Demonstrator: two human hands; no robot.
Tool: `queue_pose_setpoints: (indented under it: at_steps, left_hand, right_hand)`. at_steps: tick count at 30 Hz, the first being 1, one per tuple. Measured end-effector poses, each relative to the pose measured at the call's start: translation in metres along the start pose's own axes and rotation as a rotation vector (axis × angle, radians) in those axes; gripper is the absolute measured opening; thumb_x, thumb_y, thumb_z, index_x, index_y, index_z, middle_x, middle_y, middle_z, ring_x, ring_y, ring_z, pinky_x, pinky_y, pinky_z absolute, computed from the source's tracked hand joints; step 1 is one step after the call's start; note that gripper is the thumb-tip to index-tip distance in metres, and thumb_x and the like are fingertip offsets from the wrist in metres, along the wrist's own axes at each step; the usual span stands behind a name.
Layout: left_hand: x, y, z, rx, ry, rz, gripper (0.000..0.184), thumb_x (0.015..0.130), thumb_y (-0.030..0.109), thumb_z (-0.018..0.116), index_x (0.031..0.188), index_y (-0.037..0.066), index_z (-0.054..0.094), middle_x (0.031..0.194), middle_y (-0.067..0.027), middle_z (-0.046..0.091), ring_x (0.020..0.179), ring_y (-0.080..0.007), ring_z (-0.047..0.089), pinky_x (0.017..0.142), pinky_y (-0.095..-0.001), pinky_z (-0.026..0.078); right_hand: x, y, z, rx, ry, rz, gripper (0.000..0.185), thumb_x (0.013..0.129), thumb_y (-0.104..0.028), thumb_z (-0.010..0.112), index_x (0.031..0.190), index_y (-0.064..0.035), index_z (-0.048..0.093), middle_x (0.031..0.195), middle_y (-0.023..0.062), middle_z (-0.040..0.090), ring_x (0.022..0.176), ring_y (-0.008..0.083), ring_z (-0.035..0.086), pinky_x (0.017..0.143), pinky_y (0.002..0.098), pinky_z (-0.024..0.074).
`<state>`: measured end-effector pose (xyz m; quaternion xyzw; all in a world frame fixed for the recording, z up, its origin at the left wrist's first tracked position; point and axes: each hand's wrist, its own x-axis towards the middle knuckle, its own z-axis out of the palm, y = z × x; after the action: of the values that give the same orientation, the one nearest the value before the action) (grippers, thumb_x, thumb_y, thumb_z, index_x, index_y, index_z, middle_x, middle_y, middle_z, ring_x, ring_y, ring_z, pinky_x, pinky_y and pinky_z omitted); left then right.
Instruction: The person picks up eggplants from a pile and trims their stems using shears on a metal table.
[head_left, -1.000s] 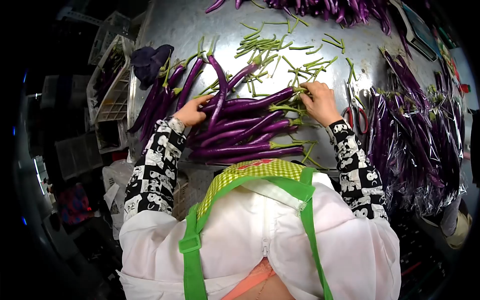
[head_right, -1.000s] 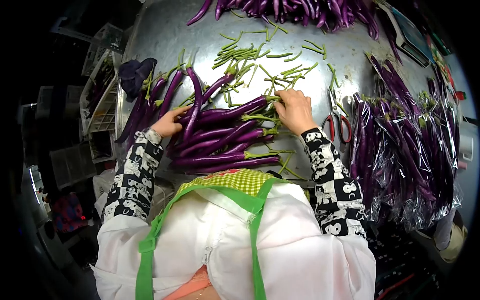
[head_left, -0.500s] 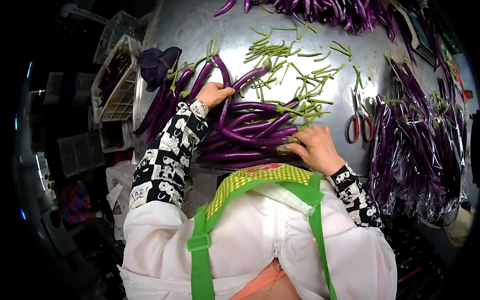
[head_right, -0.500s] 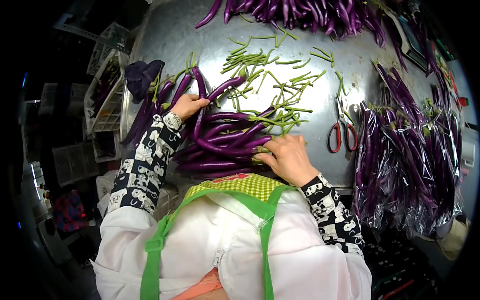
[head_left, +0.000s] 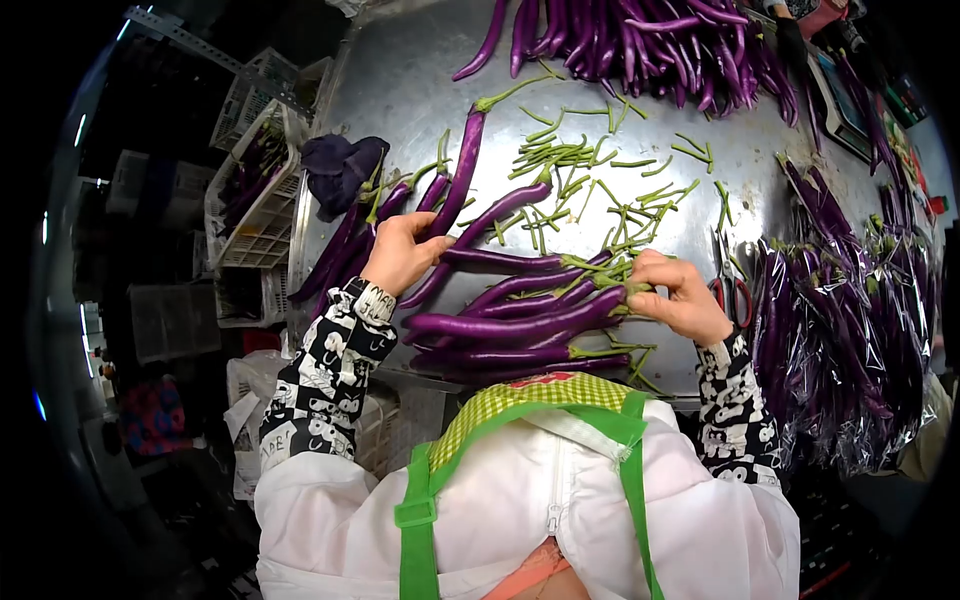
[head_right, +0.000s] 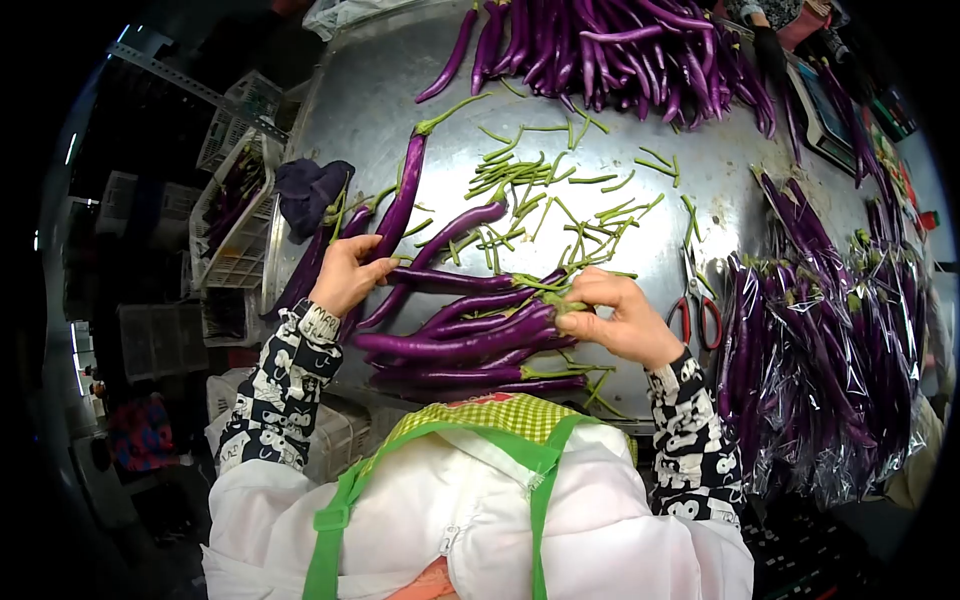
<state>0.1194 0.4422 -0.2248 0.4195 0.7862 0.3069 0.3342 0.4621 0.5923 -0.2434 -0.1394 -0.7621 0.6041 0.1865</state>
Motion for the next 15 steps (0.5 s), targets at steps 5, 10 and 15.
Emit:
queue_pose_setpoints:
  at_steps: [5, 10, 15]
  left_hand:
    - [-0.007, 0.009, -0.009, 0.231, 0.088, 0.089, 0.032, 0.078, 0.016, 0.074, 0.101, -0.004, 0.068, 0.082, -0.0168, 0.071, 0.072, -0.0225, 0.068, 0.07, -0.0323, 0.051]
    - [-0.006, 0.002, -0.006, 0.304, 0.111, 0.075, 0.031, 0.077, 0.018, 0.075, 0.1, -0.002, 0.07, 0.084, -0.0189, 0.07, 0.076, -0.0266, 0.069, 0.072, -0.0334, 0.052]
    - [-0.006, 0.001, -0.001, 0.287, 0.019, 0.024, 0.032, 0.077, 0.02, 0.076, 0.099, -0.002, 0.07, 0.085, -0.0197, 0.07, 0.077, -0.0296, 0.069, 0.073, -0.0349, 0.052]
  right_hand:
    - [0.029, 0.049, 0.001, 0.209, 0.135, 0.269, 0.031, 0.087, -0.031, 0.07, 0.083, -0.0003, 0.068, 0.074, -0.0015, 0.06, 0.072, 0.0078, 0.051, 0.067, 0.0263, 0.0421]
    - [0.043, 0.106, -0.003, -0.317, 0.336, 0.478, 0.037, 0.086, -0.038, 0.069, 0.085, -0.0012, 0.07, 0.073, 0.0033, 0.064, 0.07, 0.0162, 0.056, 0.068, 0.036, 0.0437]
    - [0.035, 0.106, 0.015, -1.119, 0.637, 0.38, 0.037, 0.083, -0.036, 0.07, 0.102, -0.0033, 0.067, 0.11, 0.0156, 0.058, 0.103, 0.0306, 0.049, 0.084, 0.0508, 0.0359]
